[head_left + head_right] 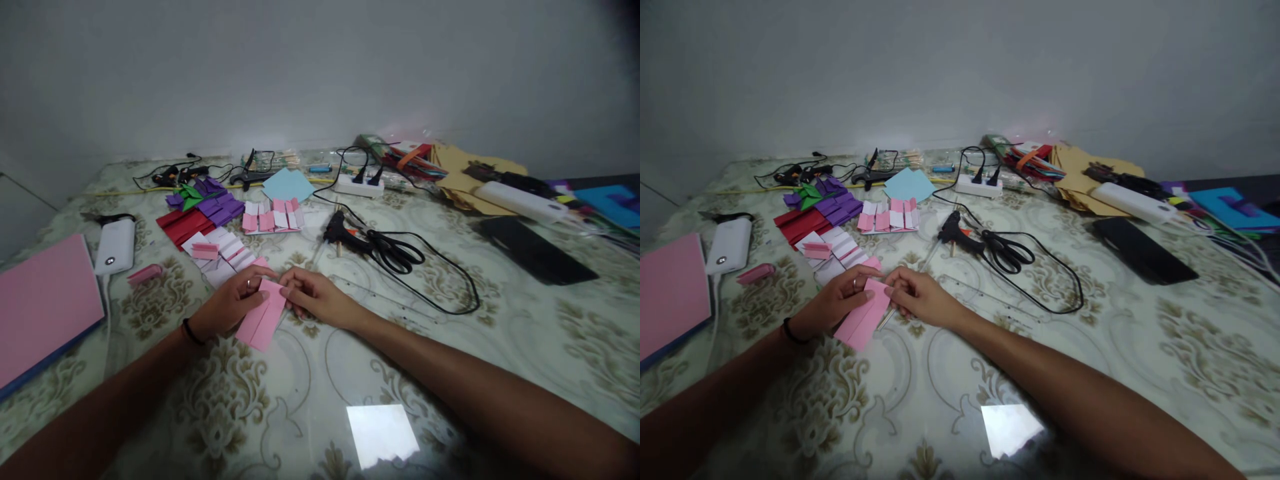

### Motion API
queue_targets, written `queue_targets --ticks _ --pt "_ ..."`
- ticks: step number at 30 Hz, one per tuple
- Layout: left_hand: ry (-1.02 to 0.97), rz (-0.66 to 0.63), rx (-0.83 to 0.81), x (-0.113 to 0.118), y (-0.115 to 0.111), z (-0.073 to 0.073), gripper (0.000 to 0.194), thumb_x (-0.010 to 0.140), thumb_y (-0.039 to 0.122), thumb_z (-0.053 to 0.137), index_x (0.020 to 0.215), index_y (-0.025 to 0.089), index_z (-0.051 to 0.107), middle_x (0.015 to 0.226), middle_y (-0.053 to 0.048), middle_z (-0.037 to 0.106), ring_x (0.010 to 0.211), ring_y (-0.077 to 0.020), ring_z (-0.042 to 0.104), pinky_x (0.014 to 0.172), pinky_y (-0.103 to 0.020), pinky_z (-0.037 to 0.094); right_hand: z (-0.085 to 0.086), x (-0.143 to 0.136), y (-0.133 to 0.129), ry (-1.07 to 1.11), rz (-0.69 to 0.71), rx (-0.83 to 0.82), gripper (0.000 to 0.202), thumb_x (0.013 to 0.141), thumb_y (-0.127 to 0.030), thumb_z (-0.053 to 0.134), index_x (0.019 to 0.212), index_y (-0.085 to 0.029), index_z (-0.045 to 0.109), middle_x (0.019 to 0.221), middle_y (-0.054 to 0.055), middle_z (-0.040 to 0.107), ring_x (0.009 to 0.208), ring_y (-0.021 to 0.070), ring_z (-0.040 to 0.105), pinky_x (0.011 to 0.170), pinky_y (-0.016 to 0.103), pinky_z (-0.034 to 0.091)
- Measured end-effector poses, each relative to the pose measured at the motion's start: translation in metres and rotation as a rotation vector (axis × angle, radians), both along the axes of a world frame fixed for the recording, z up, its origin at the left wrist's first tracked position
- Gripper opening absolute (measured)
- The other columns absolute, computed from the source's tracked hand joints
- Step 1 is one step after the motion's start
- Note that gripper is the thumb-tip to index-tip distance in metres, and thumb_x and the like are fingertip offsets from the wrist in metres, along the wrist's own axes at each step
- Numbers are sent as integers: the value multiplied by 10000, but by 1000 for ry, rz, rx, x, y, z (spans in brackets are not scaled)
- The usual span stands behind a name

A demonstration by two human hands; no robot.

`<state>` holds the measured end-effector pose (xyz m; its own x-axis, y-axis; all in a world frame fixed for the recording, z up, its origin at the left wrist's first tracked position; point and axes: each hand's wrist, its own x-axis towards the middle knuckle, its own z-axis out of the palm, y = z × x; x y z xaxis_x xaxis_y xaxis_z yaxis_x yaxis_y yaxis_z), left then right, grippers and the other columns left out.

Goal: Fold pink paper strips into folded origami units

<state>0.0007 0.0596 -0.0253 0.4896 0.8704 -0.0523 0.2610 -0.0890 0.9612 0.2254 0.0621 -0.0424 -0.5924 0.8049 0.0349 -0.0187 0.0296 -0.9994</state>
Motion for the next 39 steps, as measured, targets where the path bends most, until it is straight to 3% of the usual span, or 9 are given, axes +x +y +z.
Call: queue_targets --ticks 6,9,11,13,25,30,39 --pt "4 0 10 0 1 -3 342 925 289 597 1251 194 560 721 60 306 622 -102 353 576 -206 289 0 1 0 -30 0 8 373 918 -524 650 912 -159 571 613 -58 563 466 62 485 452 176 376" --pt "96 -26 44 0 1 -1 217 948 369 570 988 159 608 706 46 363 638 -111 371 575 -223 296 -3 1 1 4 -12 -19 390 903 -539 664 919 -161 570 673 -37 605 480 60 504 458 176 385" --pt "177 -48 67 1 1 2 306 968 413 525 814 153 566 694 32 404 644 -117 381 567 -234 292 -4 1 2 21 -19 -33 390 905 -539 662 927 -162 568 701 -27 620 484 60 512 459 177 385" --pt "226 -59 87 1 1 4 343 976 419 500 760 155 537 689 28 425 644 -117 383 565 -240 287 -5 1 2 24 -19 -36 389 906 -537 662 930 -161 564 704 -25 618 482 63 513 458 180 377" --pt "356 -191 199 1 2 9 353 952 334 489 666 181 351 626 57 327 615 -103 335 584 -262 234 7 2 -4 -151 9 144 394 939 -518 619 777 -168 537 560 -53 513 505 86 416 502 205 307" --pt "368 -256 189 -1 3 7 329 977 346 439 697 178 394 646 53 393 633 -110 376 601 -261 260 5 4 -2 -157 39 202 424 940 -486 619 692 -174 473 566 -58 456 529 81 370 517 209 269" --pt "364 -295 185 1 0 11 301 995 337 404 735 186 411 685 34 451 651 -129 398 618 -278 275 10 2 -3 -169 40 212 481 938 -567 605 688 -173 488 582 -52 428 554 91 368 527 221 277"
